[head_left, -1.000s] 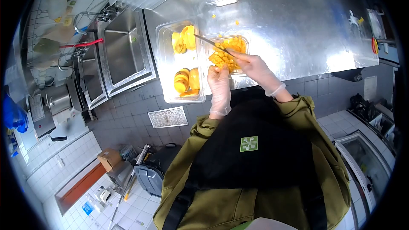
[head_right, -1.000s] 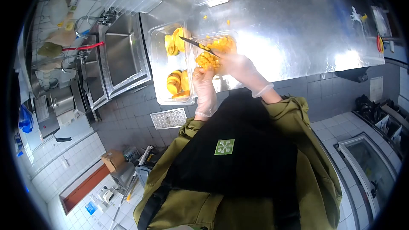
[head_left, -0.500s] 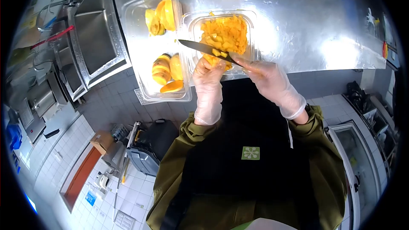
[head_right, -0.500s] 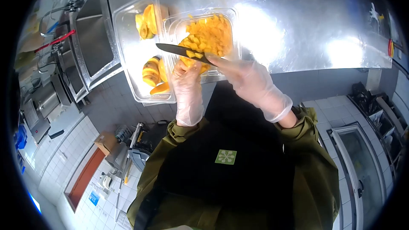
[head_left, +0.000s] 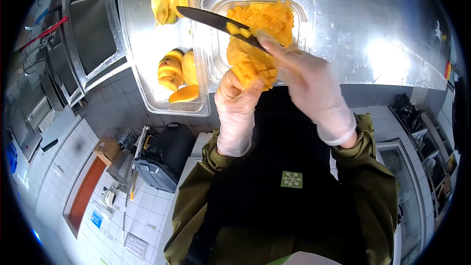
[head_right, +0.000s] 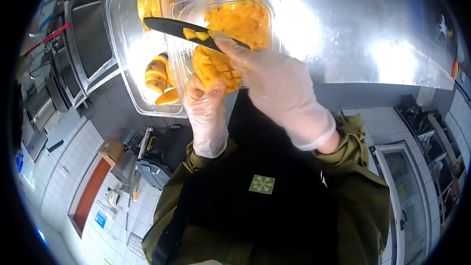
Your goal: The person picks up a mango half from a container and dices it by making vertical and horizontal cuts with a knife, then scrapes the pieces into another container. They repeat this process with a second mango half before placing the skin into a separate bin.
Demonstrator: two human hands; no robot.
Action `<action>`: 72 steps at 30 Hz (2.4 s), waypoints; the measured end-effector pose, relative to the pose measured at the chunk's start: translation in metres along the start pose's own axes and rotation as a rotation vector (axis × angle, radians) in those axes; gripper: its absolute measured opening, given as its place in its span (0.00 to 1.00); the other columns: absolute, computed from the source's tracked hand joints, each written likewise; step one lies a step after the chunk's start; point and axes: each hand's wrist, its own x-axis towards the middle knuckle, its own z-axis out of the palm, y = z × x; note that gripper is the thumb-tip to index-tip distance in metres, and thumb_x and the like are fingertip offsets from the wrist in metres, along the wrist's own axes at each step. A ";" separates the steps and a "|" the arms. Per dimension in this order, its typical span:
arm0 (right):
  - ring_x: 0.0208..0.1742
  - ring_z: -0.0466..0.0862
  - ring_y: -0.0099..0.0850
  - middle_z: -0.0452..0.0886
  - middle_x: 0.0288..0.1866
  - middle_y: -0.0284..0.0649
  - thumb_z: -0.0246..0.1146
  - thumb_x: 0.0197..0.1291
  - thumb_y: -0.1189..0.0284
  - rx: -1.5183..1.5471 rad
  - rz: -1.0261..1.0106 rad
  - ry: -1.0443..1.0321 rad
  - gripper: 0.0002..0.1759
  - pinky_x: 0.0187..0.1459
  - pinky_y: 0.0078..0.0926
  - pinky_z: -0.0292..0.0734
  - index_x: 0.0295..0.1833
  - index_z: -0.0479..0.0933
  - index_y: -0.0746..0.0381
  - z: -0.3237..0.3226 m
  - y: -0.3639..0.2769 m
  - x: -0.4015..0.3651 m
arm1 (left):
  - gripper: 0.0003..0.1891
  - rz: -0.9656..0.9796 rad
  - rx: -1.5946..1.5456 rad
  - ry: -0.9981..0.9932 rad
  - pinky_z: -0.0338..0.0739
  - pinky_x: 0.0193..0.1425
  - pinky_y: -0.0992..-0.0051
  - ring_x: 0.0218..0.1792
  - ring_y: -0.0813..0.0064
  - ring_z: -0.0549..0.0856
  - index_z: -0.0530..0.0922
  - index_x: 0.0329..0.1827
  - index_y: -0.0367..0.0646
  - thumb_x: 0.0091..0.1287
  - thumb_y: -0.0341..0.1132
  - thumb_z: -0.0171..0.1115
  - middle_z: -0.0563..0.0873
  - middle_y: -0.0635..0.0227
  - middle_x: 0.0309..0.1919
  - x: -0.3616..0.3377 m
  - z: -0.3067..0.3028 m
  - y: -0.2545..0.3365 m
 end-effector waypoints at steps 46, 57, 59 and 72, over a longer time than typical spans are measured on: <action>0.19 0.73 0.33 0.69 0.21 0.39 0.59 0.48 0.83 -0.165 -0.064 -0.014 0.29 0.22 0.27 0.70 0.56 0.75 0.46 0.002 -0.004 -0.005 | 0.10 -0.001 -0.024 -0.090 0.72 0.48 0.77 0.40 0.78 0.78 0.75 0.38 0.40 0.54 0.24 0.64 0.80 0.67 0.38 0.007 -0.016 0.005; 0.15 0.69 0.28 0.68 0.19 0.34 0.56 0.53 0.79 -0.311 -0.088 -0.010 0.26 0.17 0.24 0.65 0.57 0.75 0.43 0.007 -0.006 0.020 | 0.08 -0.009 -0.081 -0.235 0.74 0.51 0.75 0.42 0.77 0.79 0.74 0.38 0.36 0.56 0.18 0.60 0.80 0.66 0.40 0.006 -0.024 -0.003; 0.15 0.70 0.26 0.68 0.18 0.34 0.55 0.55 0.78 -0.270 -0.067 0.018 0.24 0.16 0.24 0.65 0.57 0.75 0.44 0.003 0.000 0.020 | 0.08 -0.027 -0.072 -0.198 0.75 0.51 0.74 0.42 0.76 0.80 0.74 0.36 0.35 0.55 0.18 0.60 0.80 0.65 0.40 0.007 -0.025 0.001; 0.27 0.79 0.35 0.75 0.29 0.41 0.55 0.50 0.86 0.113 -0.030 -0.039 0.26 0.30 0.26 0.74 0.56 0.75 0.53 -0.010 0.020 -0.006 | 0.15 -0.053 -0.323 -0.108 0.76 0.50 0.71 0.42 0.69 0.82 0.74 0.41 0.31 0.53 0.28 0.65 0.81 0.57 0.42 0.013 -0.017 0.001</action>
